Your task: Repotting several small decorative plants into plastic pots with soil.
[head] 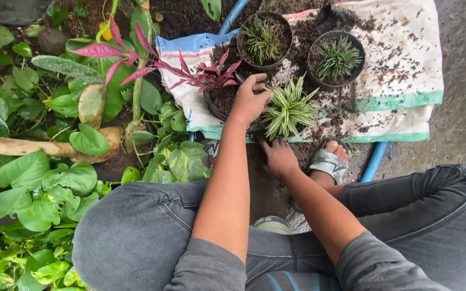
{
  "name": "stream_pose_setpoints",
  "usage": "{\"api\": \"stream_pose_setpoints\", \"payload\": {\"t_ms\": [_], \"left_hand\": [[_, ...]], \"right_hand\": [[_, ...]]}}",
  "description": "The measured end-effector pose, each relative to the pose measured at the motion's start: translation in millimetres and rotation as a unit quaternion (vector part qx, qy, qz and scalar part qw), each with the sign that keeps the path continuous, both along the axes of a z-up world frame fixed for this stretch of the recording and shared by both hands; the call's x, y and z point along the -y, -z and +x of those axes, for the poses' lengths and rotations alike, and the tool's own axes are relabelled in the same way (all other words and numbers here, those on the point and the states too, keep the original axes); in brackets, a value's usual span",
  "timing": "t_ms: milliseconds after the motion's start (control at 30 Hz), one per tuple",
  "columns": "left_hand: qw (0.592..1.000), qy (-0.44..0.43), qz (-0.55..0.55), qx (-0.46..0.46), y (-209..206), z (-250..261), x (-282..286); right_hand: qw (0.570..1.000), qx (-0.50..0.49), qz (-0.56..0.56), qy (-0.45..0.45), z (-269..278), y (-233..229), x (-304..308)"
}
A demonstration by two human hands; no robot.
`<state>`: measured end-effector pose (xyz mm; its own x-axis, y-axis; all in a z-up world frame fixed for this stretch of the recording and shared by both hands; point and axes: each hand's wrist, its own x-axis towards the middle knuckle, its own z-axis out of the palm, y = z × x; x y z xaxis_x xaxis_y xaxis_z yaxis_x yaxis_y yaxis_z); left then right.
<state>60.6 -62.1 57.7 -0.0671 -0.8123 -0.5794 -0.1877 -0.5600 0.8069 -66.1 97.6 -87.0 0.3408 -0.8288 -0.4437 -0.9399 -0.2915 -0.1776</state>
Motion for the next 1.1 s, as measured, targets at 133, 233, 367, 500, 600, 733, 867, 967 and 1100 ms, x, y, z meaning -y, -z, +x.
{"api": "stream_pose_setpoints", "payload": {"t_ms": [133, 233, 367, 500, 600, 733, 867, 967, 1100], "left_hand": [[1.0, 0.0, 0.0, 0.017, 24.4, -0.3, -6.2], [0.998, 0.057, -0.017, 0.016, 6.9, -2.2, -13.4], [0.962, 0.261, -0.034, 0.078, -33.2, -17.3, -15.1], [0.895, 0.387, -0.091, 0.201, -20.8, -41.0, -21.0], [0.867, 0.423, -0.122, 0.233, 23.4, -39.6, -25.9], [0.868, 0.404, -0.135, 0.256, 48.7, -39.4, -13.0], [0.912, 0.336, -0.073, 0.224, 83.7, -50.7, 3.5], [0.928, 0.307, -0.06, 0.204, 101.7, -55.4, 20.4], [0.929, 0.302, -0.058, 0.206, 99.2, -54.4, 35.9]], "right_hand": [[0.992, -0.033, 0.068, -0.104, 23.4, -55.1, 6.9], [0.966, -0.084, 0.048, -0.24, 17.0, -19.0, -5.9], [0.964, -0.094, 0.024, -0.246, -12.3, -17.5, 0.8], [0.961, -0.132, 0.016, -0.244, -29.3, 21.8, -6.6], [0.959, -0.108, 0.042, -0.26, -24.7, -23.7, -0.3], [0.964, -0.115, 0.071, -0.23, -49.1, 17.0, 1.8], [0.983, -0.018, 0.173, 0.066, -74.2, 18.8, 25.0], [0.935, 0.088, 0.25, 0.235, -77.8, -73.3, 50.9], [0.901, 0.234, 0.216, 0.294, -74.0, -166.2, 70.0]]}}
